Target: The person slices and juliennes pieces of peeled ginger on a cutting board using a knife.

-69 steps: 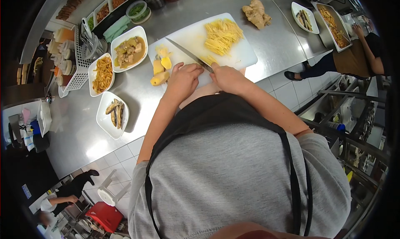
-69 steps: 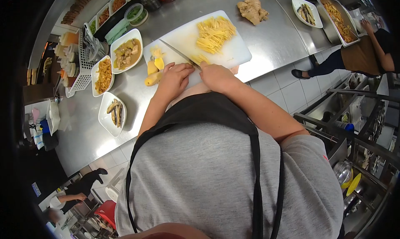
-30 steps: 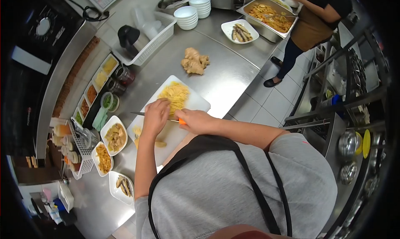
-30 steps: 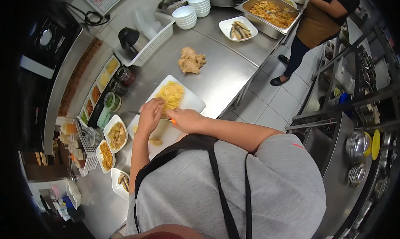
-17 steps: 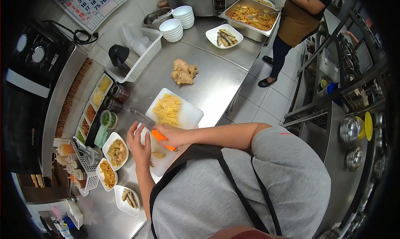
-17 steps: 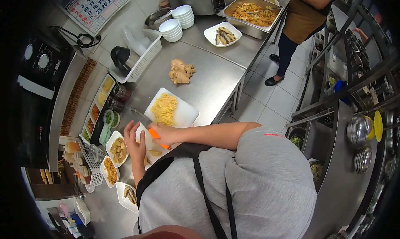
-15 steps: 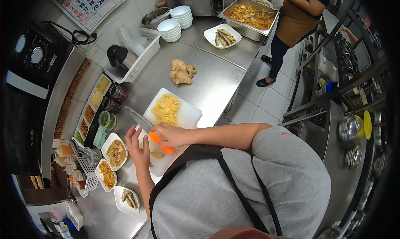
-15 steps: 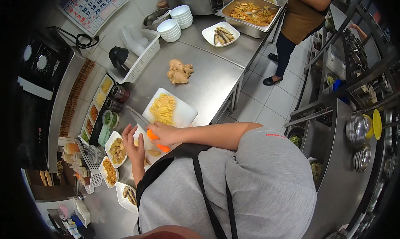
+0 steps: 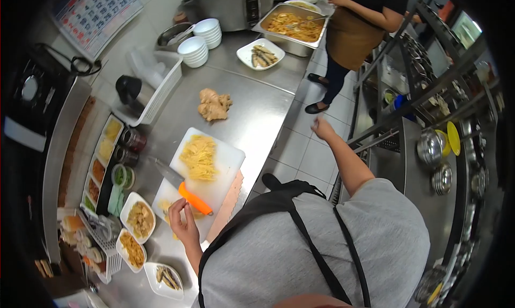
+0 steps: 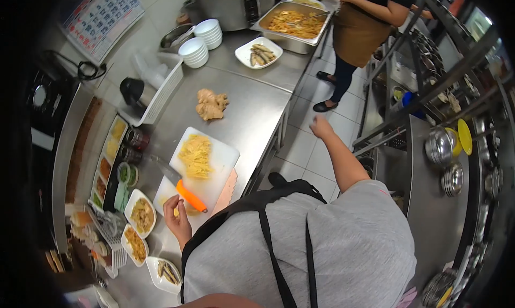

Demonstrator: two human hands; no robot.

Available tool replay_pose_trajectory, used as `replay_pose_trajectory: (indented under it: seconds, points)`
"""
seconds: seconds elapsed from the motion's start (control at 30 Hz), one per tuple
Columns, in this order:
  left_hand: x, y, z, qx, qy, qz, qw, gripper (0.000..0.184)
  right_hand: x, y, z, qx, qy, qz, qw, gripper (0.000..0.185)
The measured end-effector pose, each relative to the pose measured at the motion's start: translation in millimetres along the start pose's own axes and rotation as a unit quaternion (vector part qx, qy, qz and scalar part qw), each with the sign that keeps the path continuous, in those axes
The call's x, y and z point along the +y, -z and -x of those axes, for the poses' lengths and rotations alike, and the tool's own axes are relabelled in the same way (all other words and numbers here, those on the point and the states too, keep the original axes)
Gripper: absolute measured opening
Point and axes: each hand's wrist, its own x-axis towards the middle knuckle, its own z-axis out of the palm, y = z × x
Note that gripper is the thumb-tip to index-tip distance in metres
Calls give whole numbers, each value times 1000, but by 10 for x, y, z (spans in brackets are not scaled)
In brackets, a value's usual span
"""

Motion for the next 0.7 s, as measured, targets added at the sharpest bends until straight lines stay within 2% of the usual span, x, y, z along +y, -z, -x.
replay_pose_trajectory:
  seconds: [0.03, 0.07, 0.1, 0.13, 0.17, 0.23, 0.27, 0.3, 0.4, 0.43, 0.5, 0.53, 0.57, 0.63, 0.7]
  points:
    - [-11, -28, -11, -8, 14, 12, 1000, 13, 357, -178, 41, -131, -45, 141, 980, 44]
    - [-2, -77, -50, -15, 29, 23, 999, 13, 773, -496, 68, -283, 3, 251, 926, 47]
    - [42, -129, -115, -29, 12, 24, 999, 12, 594, -391, 353, -383, -8, 268, 884, 45]
    - [106, -192, -180, -31, 12, 28, 999, 12, 510, -401, 604, -418, -128, 161, 885, 41]
    - [181, -262, -266, -49, 5, 37, 998, 12, 531, -511, 841, -403, -243, 18, 882, 40]
    - [328, -427, -457, -75, -7, 40, 996, 11, 895, -837, 1085, -518, -130, -38, 844, 52]
    - [413, -535, -549, -73, -13, 37, 997, 11, 948, -900, 1105, -602, -76, 26, 795, 49]
    - [505, -663, -632, -84, -13, 38, 996, 10, 1080, -1029, 1029, -649, -136, 29, 748, 42]
    - [722, -1198, -881, -100, -10, 41, 994, 8, 1430, -1038, 715, -522, -319, -57, 789, 31]
    - [735, -1435, -939, -121, 4, 44, 992, 8, 1566, -1066, 440, -523, -315, -57, 790, 31]
    - [780, -1939, -1085, -156, 24, 59, 986, 8, 1606, -984, -195, -494, -200, 2, 846, 36]
    - [854, -2222, -1187, -159, 23, 53, 986, 8, 1648, -903, -511, -497, -198, -5, 845, 36]
    - [977, -2473, -1281, -188, 20, 55, 980, 9, 1655, -825, -826, -435, -155, 0, 887, 34]
    - [1188, -2847, -1554, -216, 18, 56, 975, 9, 1659, -686, -1290, -367, -109, 4, 924, 32]
    - [1393, -3218, -1811, -324, -10, 52, 945, 11, 1716, -504, -1763, -309, -145, -132, 931, 30]
